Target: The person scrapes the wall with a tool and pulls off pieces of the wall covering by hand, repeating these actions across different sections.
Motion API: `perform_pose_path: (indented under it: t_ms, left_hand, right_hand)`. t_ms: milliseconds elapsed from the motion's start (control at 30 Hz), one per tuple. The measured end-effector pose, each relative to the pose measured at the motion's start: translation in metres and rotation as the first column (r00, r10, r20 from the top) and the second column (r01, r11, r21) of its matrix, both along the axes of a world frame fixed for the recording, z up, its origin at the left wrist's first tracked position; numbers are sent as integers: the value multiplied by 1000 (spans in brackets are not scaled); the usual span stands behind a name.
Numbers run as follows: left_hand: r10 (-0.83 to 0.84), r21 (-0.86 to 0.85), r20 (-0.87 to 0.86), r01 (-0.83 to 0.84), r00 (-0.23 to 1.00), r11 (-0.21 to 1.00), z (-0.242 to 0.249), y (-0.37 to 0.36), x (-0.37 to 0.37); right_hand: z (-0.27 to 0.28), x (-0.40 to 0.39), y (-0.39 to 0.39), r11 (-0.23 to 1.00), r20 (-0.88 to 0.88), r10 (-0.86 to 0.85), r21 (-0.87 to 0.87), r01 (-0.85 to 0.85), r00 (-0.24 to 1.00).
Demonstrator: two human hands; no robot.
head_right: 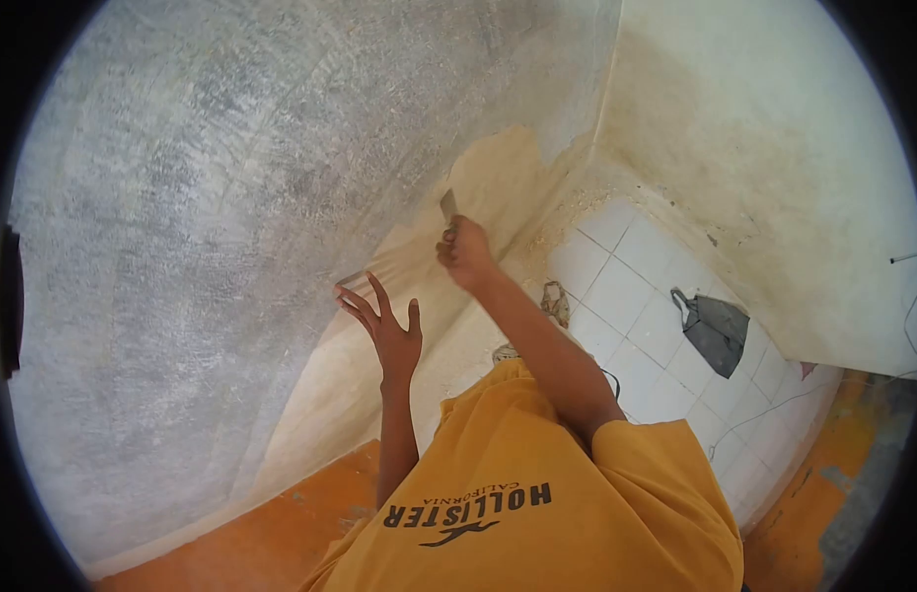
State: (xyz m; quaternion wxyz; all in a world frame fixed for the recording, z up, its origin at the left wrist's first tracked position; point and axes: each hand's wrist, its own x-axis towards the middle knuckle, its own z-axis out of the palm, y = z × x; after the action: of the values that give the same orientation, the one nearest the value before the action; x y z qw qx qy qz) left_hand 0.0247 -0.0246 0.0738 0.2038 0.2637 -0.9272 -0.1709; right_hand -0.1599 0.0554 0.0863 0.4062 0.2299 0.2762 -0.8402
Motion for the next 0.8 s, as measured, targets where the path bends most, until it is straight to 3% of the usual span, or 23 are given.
perform_pose_path:
  t_ms: [67,167,267,367,467,567,700,733,800]
  left_hand:
    - [-22,46,-8,22,1000,999,4,-2,-1]
    - [-36,128,-10,37,999,991,2,1,12]
    - [-46,155,-14,47,999,987,-16,-2,24]
    - [-47,224,-7,47,999,973,-32,5,37]
    - [-17,253,2,16,1000,967,-48,11,49]
    - [33,336,33,-42,999,941,-47,20,50]
    - [139,364,-29,-120,990,924,-38,28,27]
    - [177,396,-53,-143,983,907,-34,29,16]
    - [231,400,-88,-178,969,899,-29,32,-7]
  right_hand:
    - [-13,-19,21,999,-70,22,-39,-25,997]
    - [19,-7,60,984,-416,124,167,-58,901]
    - [6,1,105,894,-527,308,445,-51,792]
    - [-21,10,150,717,-567,521,696,33,639]
    - [-23,10,178,677,-558,585,736,25,589]
    - [-18,-13,179,593,-562,722,803,60,404]
    - [-6,-61,142,628,-651,758,745,224,41]
    - [7,-71,131,594,-607,791,791,148,70]
    - [19,-91,111,555,-557,830,822,128,-23]
